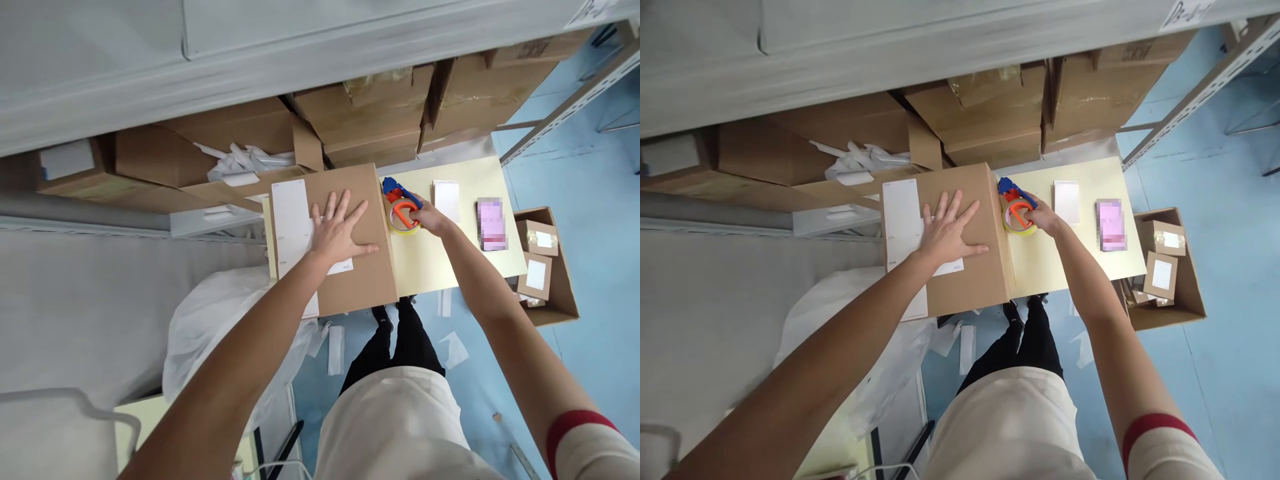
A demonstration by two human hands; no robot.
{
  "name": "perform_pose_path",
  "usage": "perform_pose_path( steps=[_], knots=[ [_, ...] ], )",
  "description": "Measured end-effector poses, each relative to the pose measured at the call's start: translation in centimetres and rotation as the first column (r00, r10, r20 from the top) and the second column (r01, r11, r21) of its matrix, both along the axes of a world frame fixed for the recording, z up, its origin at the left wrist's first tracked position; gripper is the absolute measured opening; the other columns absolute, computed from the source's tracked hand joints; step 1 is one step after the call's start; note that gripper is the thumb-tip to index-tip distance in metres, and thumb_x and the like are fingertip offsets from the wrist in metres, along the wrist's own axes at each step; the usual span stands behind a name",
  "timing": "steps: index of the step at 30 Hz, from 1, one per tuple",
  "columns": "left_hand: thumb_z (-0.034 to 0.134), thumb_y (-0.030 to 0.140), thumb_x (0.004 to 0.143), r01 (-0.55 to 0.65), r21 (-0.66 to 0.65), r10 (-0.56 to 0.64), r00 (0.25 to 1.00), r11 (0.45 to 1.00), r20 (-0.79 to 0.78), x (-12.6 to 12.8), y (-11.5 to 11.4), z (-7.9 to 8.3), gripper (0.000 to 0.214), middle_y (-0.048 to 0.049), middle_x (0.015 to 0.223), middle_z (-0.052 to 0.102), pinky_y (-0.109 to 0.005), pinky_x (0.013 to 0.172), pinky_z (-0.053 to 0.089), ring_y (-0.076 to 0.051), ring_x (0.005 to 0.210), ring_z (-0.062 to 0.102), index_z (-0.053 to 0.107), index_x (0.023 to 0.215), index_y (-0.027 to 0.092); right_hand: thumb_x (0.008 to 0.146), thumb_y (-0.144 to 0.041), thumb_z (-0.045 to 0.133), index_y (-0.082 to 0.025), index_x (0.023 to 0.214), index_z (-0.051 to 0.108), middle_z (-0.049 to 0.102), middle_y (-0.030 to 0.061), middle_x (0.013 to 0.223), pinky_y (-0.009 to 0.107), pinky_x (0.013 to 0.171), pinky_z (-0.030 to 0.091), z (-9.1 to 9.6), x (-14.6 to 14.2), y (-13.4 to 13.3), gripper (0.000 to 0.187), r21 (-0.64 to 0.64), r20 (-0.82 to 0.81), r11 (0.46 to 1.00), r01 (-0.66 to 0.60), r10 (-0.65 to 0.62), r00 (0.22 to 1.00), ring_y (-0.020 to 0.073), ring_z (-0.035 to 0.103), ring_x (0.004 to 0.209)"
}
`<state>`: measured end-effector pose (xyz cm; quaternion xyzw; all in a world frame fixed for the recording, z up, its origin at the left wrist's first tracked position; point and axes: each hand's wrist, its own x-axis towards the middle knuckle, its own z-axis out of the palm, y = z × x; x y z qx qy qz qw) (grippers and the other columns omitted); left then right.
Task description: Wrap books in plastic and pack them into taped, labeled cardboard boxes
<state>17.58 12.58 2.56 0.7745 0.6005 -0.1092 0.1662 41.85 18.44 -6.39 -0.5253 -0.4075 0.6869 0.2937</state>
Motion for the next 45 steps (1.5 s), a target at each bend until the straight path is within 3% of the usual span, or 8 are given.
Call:
perform_pose_path(
  steps=[4, 10, 13, 26, 30, 33, 40, 45],
  knots=[
    [0.057, 0.078, 0.07, 0.0, 0.006, 0.0, 1.0, 1.0, -0.013, 0.1, -0.2, 0.1, 0.109, -0.0094, 0.166, 0.0, -0.065, 0.114, 0.002, -0.04, 0.15, -0.003, 0.008, 0.156, 0.032, 0.054, -0.01, 0.056, -0.021, 0.141, 0.047, 0.069, 0.0018, 0.097, 0.033, 0.073, 0.051, 0.1, 2.2, -6.9, 0.087, 0.025, 0.104, 1.0, -0.014, 0.012, 0.995, 0.0205, 0.061, 0.084],
    [0.052, 0.08, 0.072, 0.001, 0.024, 0.0, 1.0, 1.0, -0.004, 0.3, -0.5, 0.0, 0.106, -0.0086, 0.166, -0.001, -0.065, 0.114, 0.001, -0.038, 0.15, -0.005, 0.007, 0.156, 0.034, 0.056, -0.009, 0.057, -0.027, 0.146, 0.04, 0.065, 0.0057, 0.118, 0.04, 0.087, 0.053, 0.2, 3.0, -25.0, 0.094, -0.077, 0.081, 0.997, -0.007, 0.013, 0.997, 0.0246, 0.063, 0.098],
    [0.052, 0.08, 0.072, -0.001, 0.027, 0.001, 1.0, 1.0, -0.006, 0.4, -0.6, -0.1, 0.106, -0.0088, 0.166, -0.002, -0.066, 0.114, 0.001, -0.038, 0.15, -0.006, 0.006, 0.156, 0.034, 0.059, -0.011, 0.057, -0.028, 0.149, 0.033, 0.062, 0.0057, 0.126, 0.043, 0.097, 0.049, -0.4, 1.5, -30.8, 0.095, -0.064, 0.05, 0.995, 0.073, -0.07, 0.996, 0.0256, 0.062, 0.107],
    [0.048, 0.08, 0.074, -0.004, 0.019, 0.005, 0.999, 1.0, -0.052, 0.5, -0.3, -0.4, 0.103, -0.0075, 0.166, -0.004, -0.069, 0.112, 0.004, -0.042, 0.149, -0.005, 0.007, 0.156, 0.033, 0.065, -0.012, 0.054, -0.025, 0.153, 0.024, 0.055, 0.0077, 0.137, 0.043, 0.106, 0.044, -2.8, -4.1, -34.6, 0.093, 0.059, 0.047, 0.95, 0.305, -0.308, 0.95, 0.0241, 0.057, 0.119],
    [0.044, 0.081, 0.075, -0.074, 0.037, 0.076, 0.996, 0.997, -0.041, 1.1, 0.4, -0.3, 0.101, -0.0089, 0.166, -0.002, -0.07, 0.11, 0.009, -0.042, 0.149, -0.002, 0.008, 0.156, 0.033, 0.068, -0.013, 0.051, -0.026, 0.153, 0.02, 0.058, 0.0079, 0.132, 0.038, 0.095, 0.053, -2.1, -6.3, -33.1, 0.091, 0.014, 0.026, 0.926, 0.378, -0.378, 0.925, 0.0215, 0.063, 0.108],
    [0.043, 0.081, 0.075, -0.206, 0.055, 0.209, 0.976, 0.977, -0.054, 1.0, 1.7, 0.1, 0.102, -0.0123, 0.165, 0.003, -0.069, 0.109, 0.016, -0.043, 0.148, 0.003, 0.007, 0.157, 0.03, 0.069, -0.015, 0.049, -0.023, 0.152, 0.017, 0.06, 0.009, 0.126, 0.036, 0.088, 0.055, -1.9, -6.5, -28.8, 0.09, 0.003, 0.033, 0.901, 0.435, -0.434, 0.9, 0.0207, 0.063, 0.102],
    [0.053, 0.078, 0.071, -0.41, 0.107, 0.419, 0.903, 0.906, -0.093, -1.9, 1.2, 1.0, 0.104, -0.0184, 0.162, 0.015, -0.065, 0.104, 0.029, -0.049, 0.14, 0.025, 0.019, 0.156, 0.028, 0.06, -0.02, 0.052, -0.028, 0.134, 0.045, 0.062, 0.0001, 0.094, 0.025, 0.055, 0.045, -0.3, -0.4, -10.3, 0.075, -0.061, 0.073, 0.95, 0.307, -0.303, 0.95, 0.0154, 0.054, 0.069],
    [0.058, 0.083, 0.064, -0.248, 0.055, 0.252, 0.965, 0.967, -0.077, 0.3, -4.3, 0.3, 0.114, -0.0183, 0.164, 0.002, -0.071, 0.106, 0.019, -0.052, 0.146, 0.004, 0.018, 0.156, 0.028, 0.062, -0.031, 0.057, -0.025, 0.103, 0.059, 0.06, -0.0022, 0.077, 0.027, 0.055, 0.045, 1.6, 2.3, -0.3, 0.042, -0.283, -0.023, 0.953, 0.105, -0.116, 0.993, 0.0139, 0.051, 0.06]
  ],
)
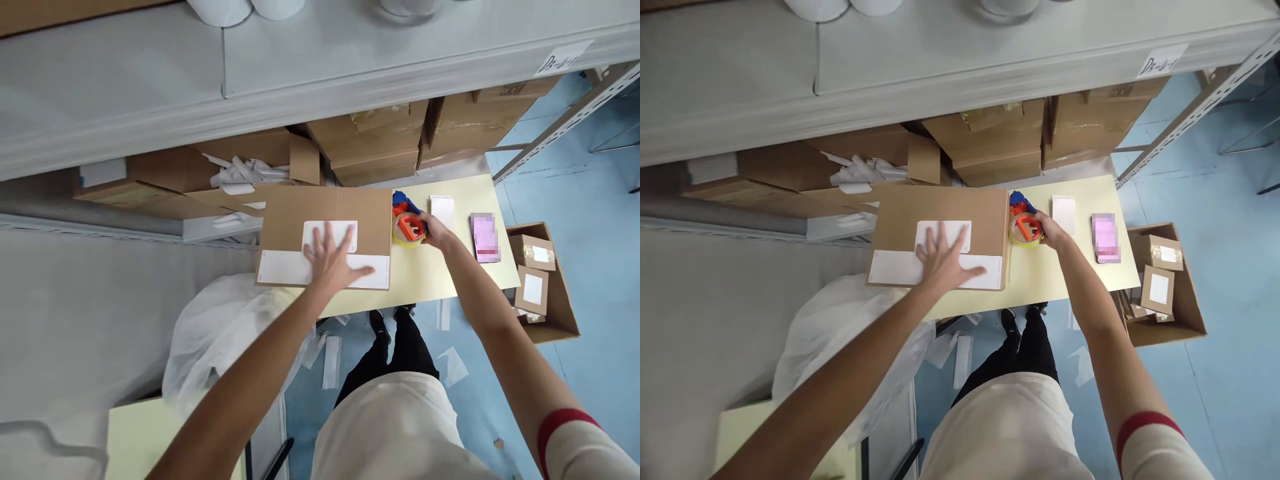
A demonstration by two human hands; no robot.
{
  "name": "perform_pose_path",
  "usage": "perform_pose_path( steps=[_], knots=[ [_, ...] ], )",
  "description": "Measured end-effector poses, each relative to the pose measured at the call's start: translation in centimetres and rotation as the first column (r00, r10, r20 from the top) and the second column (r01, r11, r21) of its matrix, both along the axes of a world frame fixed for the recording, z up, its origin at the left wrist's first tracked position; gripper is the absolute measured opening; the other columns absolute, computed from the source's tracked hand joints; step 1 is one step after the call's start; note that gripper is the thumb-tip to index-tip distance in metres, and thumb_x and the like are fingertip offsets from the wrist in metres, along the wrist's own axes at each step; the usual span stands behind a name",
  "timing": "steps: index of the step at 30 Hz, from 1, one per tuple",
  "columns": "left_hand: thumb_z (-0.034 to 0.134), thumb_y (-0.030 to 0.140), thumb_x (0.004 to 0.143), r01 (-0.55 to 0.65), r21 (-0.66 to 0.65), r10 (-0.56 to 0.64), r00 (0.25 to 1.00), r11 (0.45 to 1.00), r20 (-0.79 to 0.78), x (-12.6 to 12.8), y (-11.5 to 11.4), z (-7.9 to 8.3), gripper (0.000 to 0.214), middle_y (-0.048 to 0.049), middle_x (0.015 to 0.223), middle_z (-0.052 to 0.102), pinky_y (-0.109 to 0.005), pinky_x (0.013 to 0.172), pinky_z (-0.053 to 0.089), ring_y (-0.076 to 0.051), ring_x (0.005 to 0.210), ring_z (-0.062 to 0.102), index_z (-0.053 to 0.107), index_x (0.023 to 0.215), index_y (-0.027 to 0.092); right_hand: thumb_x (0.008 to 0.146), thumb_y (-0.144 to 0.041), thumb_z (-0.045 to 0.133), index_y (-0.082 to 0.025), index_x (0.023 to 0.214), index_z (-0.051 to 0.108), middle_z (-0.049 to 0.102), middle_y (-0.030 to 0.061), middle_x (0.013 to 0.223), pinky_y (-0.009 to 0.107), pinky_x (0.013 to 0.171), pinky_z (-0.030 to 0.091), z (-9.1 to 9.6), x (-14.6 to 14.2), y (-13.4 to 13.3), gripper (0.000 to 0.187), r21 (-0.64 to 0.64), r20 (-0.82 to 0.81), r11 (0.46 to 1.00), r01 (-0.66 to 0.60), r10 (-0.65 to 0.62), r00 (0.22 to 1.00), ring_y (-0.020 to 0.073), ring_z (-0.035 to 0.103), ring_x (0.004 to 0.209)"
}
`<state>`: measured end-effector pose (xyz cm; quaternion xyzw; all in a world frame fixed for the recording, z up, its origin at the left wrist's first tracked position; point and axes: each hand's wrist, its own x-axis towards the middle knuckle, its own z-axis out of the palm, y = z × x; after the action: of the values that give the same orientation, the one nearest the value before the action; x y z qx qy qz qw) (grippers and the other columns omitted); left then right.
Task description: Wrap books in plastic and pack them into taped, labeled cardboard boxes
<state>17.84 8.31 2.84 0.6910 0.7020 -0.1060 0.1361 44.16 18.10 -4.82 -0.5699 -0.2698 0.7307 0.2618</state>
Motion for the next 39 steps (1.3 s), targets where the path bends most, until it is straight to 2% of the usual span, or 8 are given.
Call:
perform_pose_path(
  steps=[4, 9, 15, 26, 30, 35, 37, 39],
  knots=[
    [0.059, 0.086, 0.058, 0.25, -0.054, -0.245, 0.965, 0.967, 0.09, 2.0, -1.8, -0.3, 0.118, -0.0157, 0.165, 0.001, -0.077, 0.105, 0.006, -0.051, 0.146, -0.004, 0.021, 0.155, 0.03, 0.057, -0.024, 0.061, -0.024, 0.102, 0.062, 0.06, -0.0033, 0.071, 0.026, 0.056, 0.044, 0.4, -0.1, 1.6, 0.045, 0.017, 0.084, 0.992, -0.123, 0.121, 0.989, 0.0137, 0.051, 0.061],
    [0.06, 0.084, 0.06, 0.236, -0.058, -0.231, 0.969, 0.97, 0.089, 2.3, -1.6, -0.3, 0.117, -0.0125, 0.165, 0.0, -0.078, 0.104, 0.005, -0.05, 0.146, -0.004, 0.019, 0.155, 0.031, 0.053, -0.015, 0.055, -0.026, 0.126, 0.056, 0.061, -0.0048, 0.078, 0.025, 0.056, 0.04, -1.1, -0.1, -0.9, 0.074, 0.22, 0.119, 0.966, -0.134, 0.109, 0.987, 0.0124, 0.049, 0.063],
    [0.06, 0.085, 0.058, 0.234, -0.107, -0.227, 0.971, 0.966, 0.077, 2.7, -1.6, -0.3, 0.12, -0.009, 0.165, -0.005, -0.078, 0.105, 0.007, -0.05, 0.146, -0.009, 0.012, 0.156, 0.034, 0.057, -0.017, 0.054, -0.024, 0.139, 0.046, 0.065, -0.0005, 0.092, 0.029, 0.064, 0.047, -2.6, 0.9, -5.1, 0.083, 0.324, 0.115, 0.937, -0.131, 0.098, 0.988, 0.0161, 0.055, 0.073],
    [0.058, 0.082, 0.065, 0.141, -0.057, -0.135, 0.985, 0.988, 0.104, 3.9, -2.6, -0.2, 0.113, -0.0101, 0.165, -0.004, -0.08, 0.103, 0.007, -0.049, 0.146, -0.011, 0.012, 0.156, 0.033, 0.06, -0.013, 0.053, -0.026, 0.149, 0.033, 0.068, 0.0045, 0.115, 0.036, 0.076, 0.054, -2.6, 1.7, -25.1, 0.092, 0.193, 0.197, 0.939, -0.285, 0.247, 0.949, 0.0203, 0.064, 0.088],
    [0.062, 0.079, 0.064, 0.122, -0.069, -0.115, 0.988, 0.99, 0.107, 4.2, -2.9, -0.1, 0.115, -0.0094, 0.165, -0.005, -0.078, 0.105, 0.005, -0.049, 0.145, -0.015, 0.012, 0.156, 0.032, 0.058, -0.009, 0.054, -0.027, 0.143, 0.046, 0.068, 0.006, 0.115, 0.036, 0.079, 0.053, -1.5, 2.3, -24.8, 0.087, 0.279, 0.401, 0.82, -0.5, 0.374, 0.836, 0.0216, 0.066, 0.088],
    [0.058, 0.082, 0.064, 0.132, -0.026, -0.127, 0.979, 0.991, 0.162, 4.1, -2.9, -0.2, 0.114, -0.0106, 0.165, -0.004, -0.079, 0.105, 0.003, -0.048, 0.147, -0.011, 0.014, 0.156, 0.031, 0.058, -0.009, 0.066, -0.033, 0.119, 0.07, 0.066, 0.005, 0.092, 0.031, 0.072, 0.048, 1.5, -1.8, -18.7, 0.065, 0.222, 0.684, 0.447, -0.866, 0.562, 0.466, 0.0218, 0.064, 0.074],
    [0.057, 0.082, 0.066, 0.13, -0.006, -0.126, 0.965, 0.991, 0.228, 3.6, -2.6, -0.3, 0.111, -0.0121, 0.165, 0.0, -0.078, 0.105, 0.003, -0.048, 0.147, -0.007, 0.016, 0.156, 0.03, 0.06, -0.01, 0.066, -0.033, 0.121, 0.069, 0.065, 0.0057, 0.095, 0.031, 0.071, 0.048, 3.2, -2.6, -18.4, 0.065, 0.206, 0.715, 0.422, -0.883, 0.551, 0.431, 0.0222, 0.065, 0.075],
    [0.053, 0.077, 0.074, 0.096, 0.011, -0.094, 0.933, 0.995, 0.347, 2.6, -2.3, -0.4, 0.101, -0.0141, 0.164, 0.011, -0.076, 0.107, 0.006, -0.045, 0.149, 0.002, 0.018, 0.155, 0.027, 0.065, -0.016, 0.066, -0.028, 0.131, 0.062, 0.064, 0.0071, 0.097, 0.033, 0.073, 0.05, 5.3, -1.8, -19.4, 0.067, 0.209, 0.722, 0.482, -0.851, 0.51, 0.467, 0.0228, 0.065, 0.077]
  ],
)
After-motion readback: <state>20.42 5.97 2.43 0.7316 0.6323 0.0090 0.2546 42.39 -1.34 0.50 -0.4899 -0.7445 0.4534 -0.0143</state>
